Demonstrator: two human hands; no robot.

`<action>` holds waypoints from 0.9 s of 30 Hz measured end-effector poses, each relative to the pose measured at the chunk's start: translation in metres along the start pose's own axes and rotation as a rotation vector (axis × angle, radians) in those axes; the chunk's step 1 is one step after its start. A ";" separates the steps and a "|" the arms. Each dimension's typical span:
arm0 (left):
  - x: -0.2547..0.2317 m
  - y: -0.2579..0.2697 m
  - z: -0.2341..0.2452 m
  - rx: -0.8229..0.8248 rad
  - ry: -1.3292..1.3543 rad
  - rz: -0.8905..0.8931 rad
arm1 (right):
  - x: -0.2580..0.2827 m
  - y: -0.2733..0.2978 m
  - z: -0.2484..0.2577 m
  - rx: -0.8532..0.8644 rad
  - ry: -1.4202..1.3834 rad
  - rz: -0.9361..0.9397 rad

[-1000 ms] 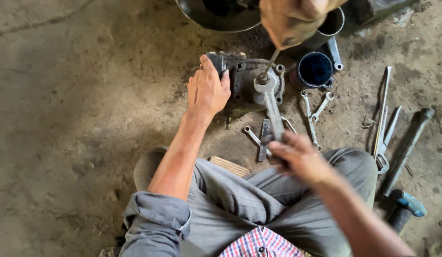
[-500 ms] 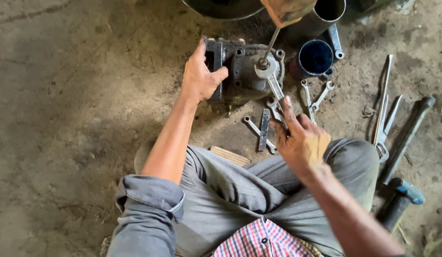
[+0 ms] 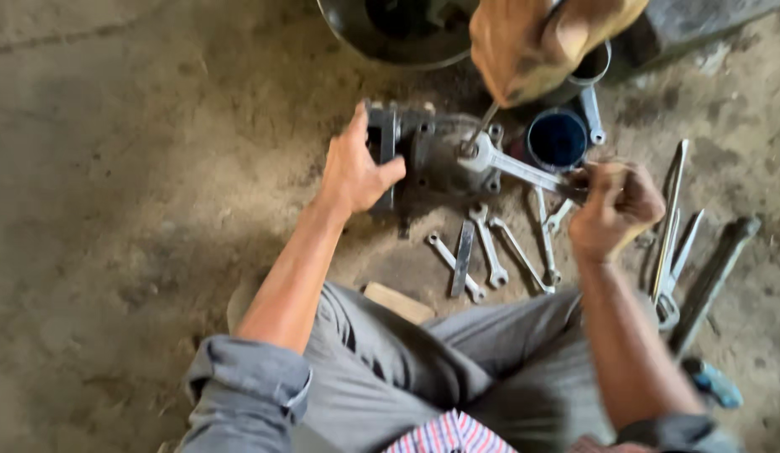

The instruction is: The person disassembles a mechanical component on a workshop floor using wrenches and a screwdriver, handling various bolts and metal parts.

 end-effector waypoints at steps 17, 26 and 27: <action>-0.013 0.002 0.003 0.077 0.122 0.198 | -0.126 -0.141 -0.163 0.682 -1.368 -1.353; -0.010 0.000 0.000 0.073 0.077 0.255 | -0.055 -0.105 -0.310 1.246 -0.299 -0.735; -0.010 0.003 -0.002 0.053 0.093 0.199 | -0.038 -0.091 -0.326 1.309 -0.243 -0.619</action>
Point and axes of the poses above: each hand's wrist, its own y-axis away from the middle knuckle, its own z-axis out of the back of the hand, x = y × z, the point moved 1 cm from there along -y, towards the middle knuckle, and after that the axes turned 3 degrees about y, right-handed, at the moved point
